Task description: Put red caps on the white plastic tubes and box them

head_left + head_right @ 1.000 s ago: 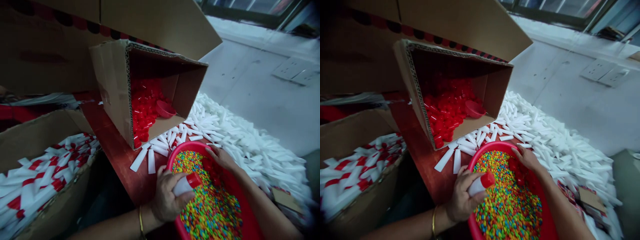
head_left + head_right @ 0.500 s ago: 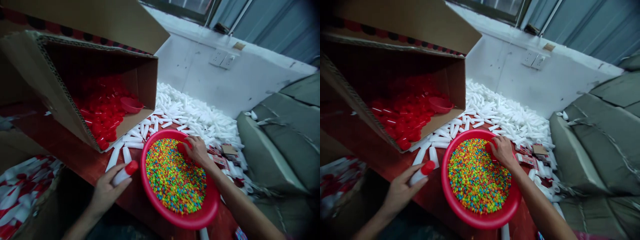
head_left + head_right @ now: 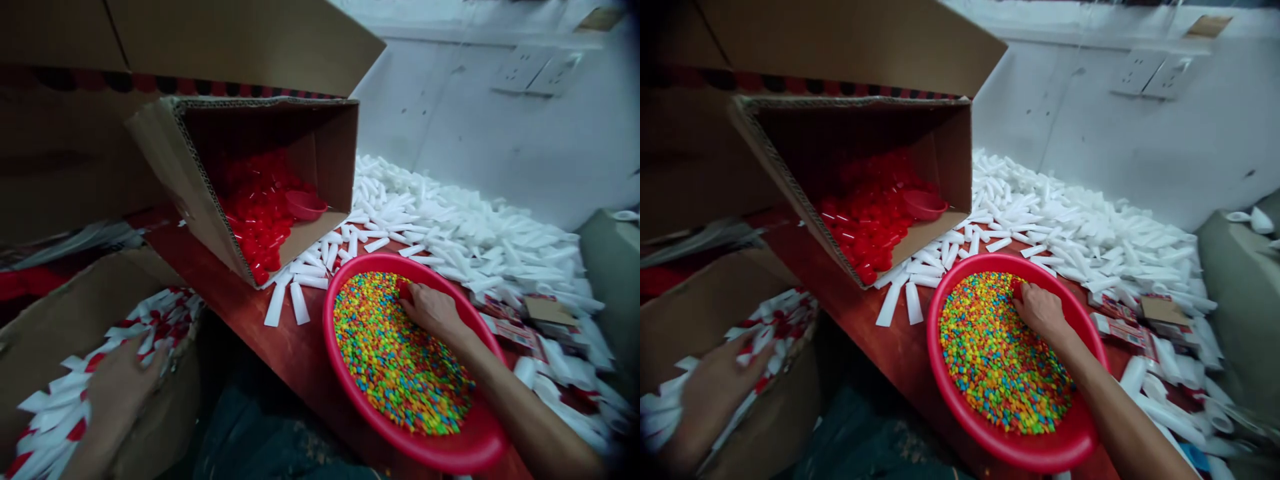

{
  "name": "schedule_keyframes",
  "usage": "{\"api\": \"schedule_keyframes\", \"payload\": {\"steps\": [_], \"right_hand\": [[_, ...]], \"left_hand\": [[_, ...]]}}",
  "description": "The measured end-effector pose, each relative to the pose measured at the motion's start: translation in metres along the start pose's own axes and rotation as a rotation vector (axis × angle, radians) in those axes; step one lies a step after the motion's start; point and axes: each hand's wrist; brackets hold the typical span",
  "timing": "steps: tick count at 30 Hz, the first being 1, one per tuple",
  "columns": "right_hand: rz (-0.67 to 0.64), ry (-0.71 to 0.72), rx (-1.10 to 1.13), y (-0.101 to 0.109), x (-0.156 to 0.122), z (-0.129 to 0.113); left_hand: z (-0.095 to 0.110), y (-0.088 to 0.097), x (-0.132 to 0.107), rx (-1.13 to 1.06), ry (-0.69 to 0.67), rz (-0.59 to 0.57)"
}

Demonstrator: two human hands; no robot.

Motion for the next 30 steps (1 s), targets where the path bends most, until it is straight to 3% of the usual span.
{"api": "schedule_keyframes", "payload": {"steps": [2,5,8,11,16,20,24,27,30], "right_hand": [[0.021,0.022,0.06,0.003,-0.003,0.003],[0.049,0.06,0.17,0.012,-0.011,0.006],[0.067,0.155,0.273,0.022,-0.021,0.005],[0.063,0.262,0.346,0.026,-0.029,0.001],[-0.024,0.336,0.458,0.014,-0.032,-0.01],[-0.072,0.398,0.556,0.0,-0.027,-0.024],[-0.108,0.437,0.707,-0.007,-0.022,-0.03],[-0.159,0.349,1.103,-0.005,-0.023,-0.027],[-0.244,0.226,1.629,0.002,-0.028,-0.021]], "left_hand": [[0.05,-0.004,0.001,-0.047,-0.124,-0.123],[0.121,-0.018,0.006,-0.051,-0.252,-0.218],[0.168,-0.03,0.012,0.045,-0.351,-0.288],[0.184,-0.038,0.018,0.118,-0.414,-0.33],[0.175,-0.036,0.022,0.093,-0.437,-0.348],[0.173,-0.014,0.014,-0.09,-0.418,-0.389],[0.197,0.019,-0.005,-0.308,-0.496,-0.303],[0.228,0.033,-0.021,-0.532,-0.68,-0.265],[0.259,0.032,-0.032,-0.662,-0.859,-0.323]]}}
Point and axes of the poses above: each hand's wrist, its own x-axis towards the middle knuckle, its own y-axis out of the back of the hand, z = x × y, and after that the axes turned 4 degrees about x, right-handed
